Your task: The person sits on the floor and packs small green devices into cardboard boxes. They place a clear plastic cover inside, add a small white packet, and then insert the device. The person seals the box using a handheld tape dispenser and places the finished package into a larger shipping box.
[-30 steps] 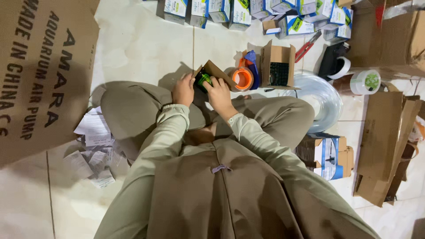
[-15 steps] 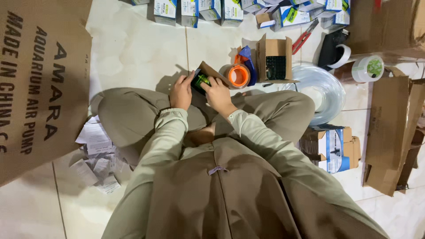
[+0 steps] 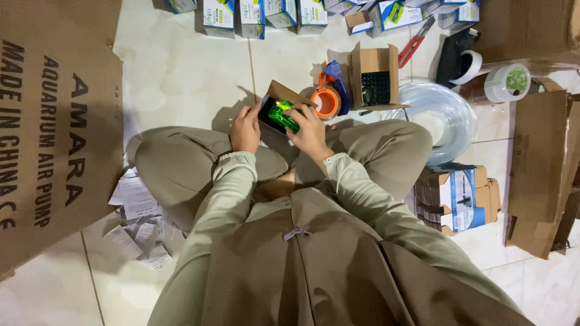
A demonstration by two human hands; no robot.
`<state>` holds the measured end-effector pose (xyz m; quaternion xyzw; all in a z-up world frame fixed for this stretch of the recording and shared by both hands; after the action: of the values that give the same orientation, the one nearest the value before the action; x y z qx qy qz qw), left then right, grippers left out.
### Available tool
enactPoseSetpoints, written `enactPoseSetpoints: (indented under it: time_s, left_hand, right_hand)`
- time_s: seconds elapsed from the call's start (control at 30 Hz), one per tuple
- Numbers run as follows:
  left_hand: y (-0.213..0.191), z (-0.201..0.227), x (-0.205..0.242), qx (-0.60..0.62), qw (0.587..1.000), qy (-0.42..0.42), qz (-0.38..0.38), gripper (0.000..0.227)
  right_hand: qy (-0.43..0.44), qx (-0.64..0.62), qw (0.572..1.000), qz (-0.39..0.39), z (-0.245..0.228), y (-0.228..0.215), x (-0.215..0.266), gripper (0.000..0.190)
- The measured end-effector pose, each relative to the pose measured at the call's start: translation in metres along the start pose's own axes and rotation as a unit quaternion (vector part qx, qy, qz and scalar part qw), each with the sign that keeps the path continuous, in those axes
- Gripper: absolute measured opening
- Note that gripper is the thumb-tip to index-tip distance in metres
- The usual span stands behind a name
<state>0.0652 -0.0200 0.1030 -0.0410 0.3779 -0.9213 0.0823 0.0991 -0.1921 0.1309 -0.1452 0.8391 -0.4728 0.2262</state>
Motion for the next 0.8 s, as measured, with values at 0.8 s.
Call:
enactPoseSetpoints:
  time_s: [0.8]
  left_hand:
    - [0.0,0.012,0.003,-0.012,0.998,0.054,0.021,0.026]
  right_hand:
    - [-0.169,0.169,0.971,-0.019,-0.008,0.039,-0.007,0.023]
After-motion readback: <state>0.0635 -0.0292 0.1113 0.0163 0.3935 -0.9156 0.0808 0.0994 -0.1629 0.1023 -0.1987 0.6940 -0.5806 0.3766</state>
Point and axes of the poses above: each hand's wrist, its own x-axis away from the middle knuckle, its own y-axis out of the palm, z = x × y, the point moved 5 cm from there along -x, towards the middle knuckle
